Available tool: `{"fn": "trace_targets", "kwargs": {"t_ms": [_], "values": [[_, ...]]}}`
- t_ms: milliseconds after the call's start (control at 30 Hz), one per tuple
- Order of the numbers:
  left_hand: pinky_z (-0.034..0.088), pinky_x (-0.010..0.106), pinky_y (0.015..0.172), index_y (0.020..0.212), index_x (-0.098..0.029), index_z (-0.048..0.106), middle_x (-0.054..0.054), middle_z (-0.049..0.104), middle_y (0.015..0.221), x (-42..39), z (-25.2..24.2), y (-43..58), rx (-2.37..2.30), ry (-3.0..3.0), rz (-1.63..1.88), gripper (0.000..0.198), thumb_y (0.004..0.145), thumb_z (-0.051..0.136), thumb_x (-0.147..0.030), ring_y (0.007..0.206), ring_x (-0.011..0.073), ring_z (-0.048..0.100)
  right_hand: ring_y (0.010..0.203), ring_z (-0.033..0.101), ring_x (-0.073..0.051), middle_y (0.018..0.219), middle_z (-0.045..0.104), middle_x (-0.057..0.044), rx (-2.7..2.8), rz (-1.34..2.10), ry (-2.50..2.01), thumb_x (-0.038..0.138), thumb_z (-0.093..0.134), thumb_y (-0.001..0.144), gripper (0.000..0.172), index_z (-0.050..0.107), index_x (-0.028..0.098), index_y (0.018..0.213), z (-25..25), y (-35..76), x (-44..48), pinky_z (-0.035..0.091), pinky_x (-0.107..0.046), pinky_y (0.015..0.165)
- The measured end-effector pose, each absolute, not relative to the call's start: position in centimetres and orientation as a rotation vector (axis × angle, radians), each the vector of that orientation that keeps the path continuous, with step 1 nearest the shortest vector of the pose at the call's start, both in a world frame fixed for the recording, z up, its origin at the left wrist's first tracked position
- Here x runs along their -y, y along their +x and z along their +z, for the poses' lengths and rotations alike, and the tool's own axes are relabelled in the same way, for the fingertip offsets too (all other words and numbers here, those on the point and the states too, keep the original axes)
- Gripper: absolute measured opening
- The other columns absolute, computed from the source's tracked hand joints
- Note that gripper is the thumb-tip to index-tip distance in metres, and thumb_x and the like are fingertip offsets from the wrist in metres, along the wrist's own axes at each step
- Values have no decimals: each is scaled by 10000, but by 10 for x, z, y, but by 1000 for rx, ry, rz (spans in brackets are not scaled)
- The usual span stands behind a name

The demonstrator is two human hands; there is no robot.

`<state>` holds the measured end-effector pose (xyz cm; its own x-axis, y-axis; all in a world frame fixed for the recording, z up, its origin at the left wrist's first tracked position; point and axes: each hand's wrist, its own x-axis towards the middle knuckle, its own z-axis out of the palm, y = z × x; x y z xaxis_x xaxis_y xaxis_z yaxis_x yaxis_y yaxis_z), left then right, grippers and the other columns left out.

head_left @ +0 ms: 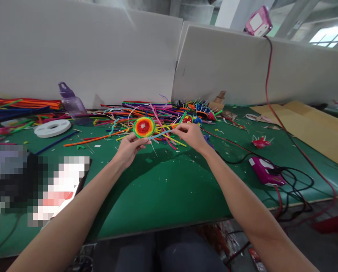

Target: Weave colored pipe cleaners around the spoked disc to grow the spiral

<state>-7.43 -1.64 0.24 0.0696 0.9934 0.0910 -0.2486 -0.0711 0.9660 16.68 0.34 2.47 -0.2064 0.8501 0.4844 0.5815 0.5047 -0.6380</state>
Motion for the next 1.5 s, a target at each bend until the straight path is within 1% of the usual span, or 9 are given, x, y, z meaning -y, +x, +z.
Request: {"fn": "trace_targets", "kwargs": {"t_ms": [167, 267, 500, 800, 1067, 1267, 1333, 1400, 1500], "values": [[477, 237, 590, 789, -164, 730, 66, 748, 773, 17, 0, -75, -973, 1202, 1247, 250, 594, 835, -280, 746, 168, 689, 720, 610, -180, 776, 700, -56, 1966, -34, -1142, 430, 558, 913, 292, 691, 213, 771, 25, 168, 0, 415, -319, 704], [473, 241, 577, 769, -165, 722, 70, 747, 763, 17, 1, -75, -985, 1232, 1169, 253, 578, 841, -280, 733, 176, 691, 809, 647, -201, 830, 715, -65, 2000, -118, -1141, 416, 529, 939, 291, 691, 223, 793, 26, 169, 3, 433, -327, 754], [469, 262, 572, 772, -163, 720, 69, 744, 766, 20, 3, -71, -964, 1306, 1079, 286, 534, 851, -253, 694, 182, 680, 855, 648, -203, 890, 722, -68, 2029, -162, -1130, 435, 491, 960, 318, 693, 225, 833, 27, 173, 1, 437, -327, 773], [476, 268, 573, 753, -173, 717, 51, 736, 726, 19, -1, -70, -961, 1432, 1074, 224, 577, 830, -253, 679, 188, 687, 902, 639, -198, 922, 719, -58, 2039, 102, -1026, 322, 529, 936, 231, 715, 215, 850, 27, 166, -1, 443, -330, 819], [501, 284, 589, 797, -177, 742, 54, 746, 736, 22, 1, -68, -972, 1532, 1051, 243, 593, 820, -284, 687, 203, 693, 701, 616, -155, 720, 703, -23, 2025, 485, -1028, 319, 595, 853, 218, 702, 192, 712, 34, 150, 11, 436, -304, 729], [533, 318, 629, 798, -162, 744, 56, 730, 685, 22, 2, -66, -999, 1590, 1032, 329, 555, 848, -358, 665, 218, 686, 584, 515, -112, 606, 602, 4, 2078, 780, -1015, 470, 608, 829, 381, 583, 175, 588, 42, 149, 16, 392, -288, 638], [549, 352, 713, 830, -156, 737, 64, 742, 744, 20, 1, -65, -994, 1615, 1040, 371, 565, 844, -392, 714, 228, 694, 573, 494, -104, 575, 571, 15, 2072, 791, -1004, 503, 616, 817, 416, 552, 179, 563, 41, 150, 15, 385, -283, 635], [539, 382, 827, 896, -164, 727, 73, 753, 886, 19, 0, -65, -1002, 1690, 1123, 411, 584, 833, -411, 843, 242, 696, 570, 490, -106, 553, 555, 19, 2022, 760, -992, 514, 627, 807, 424, 547, 182, 555, 40, 150, 13, 384, -283, 640], [482, 372, 946, 996, -201, 701, 69, 717, 1091, 21, 2, -66, -1168, 1855, 1458, 402, 660, 795, -400, 1045, 232, 643, 544, 468, -104, 539, 538, 20, 1914, 705, -987, 521, 631, 807, 438, 541, 186, 540, 35, 148, 9, 374, -284, 615]]}}
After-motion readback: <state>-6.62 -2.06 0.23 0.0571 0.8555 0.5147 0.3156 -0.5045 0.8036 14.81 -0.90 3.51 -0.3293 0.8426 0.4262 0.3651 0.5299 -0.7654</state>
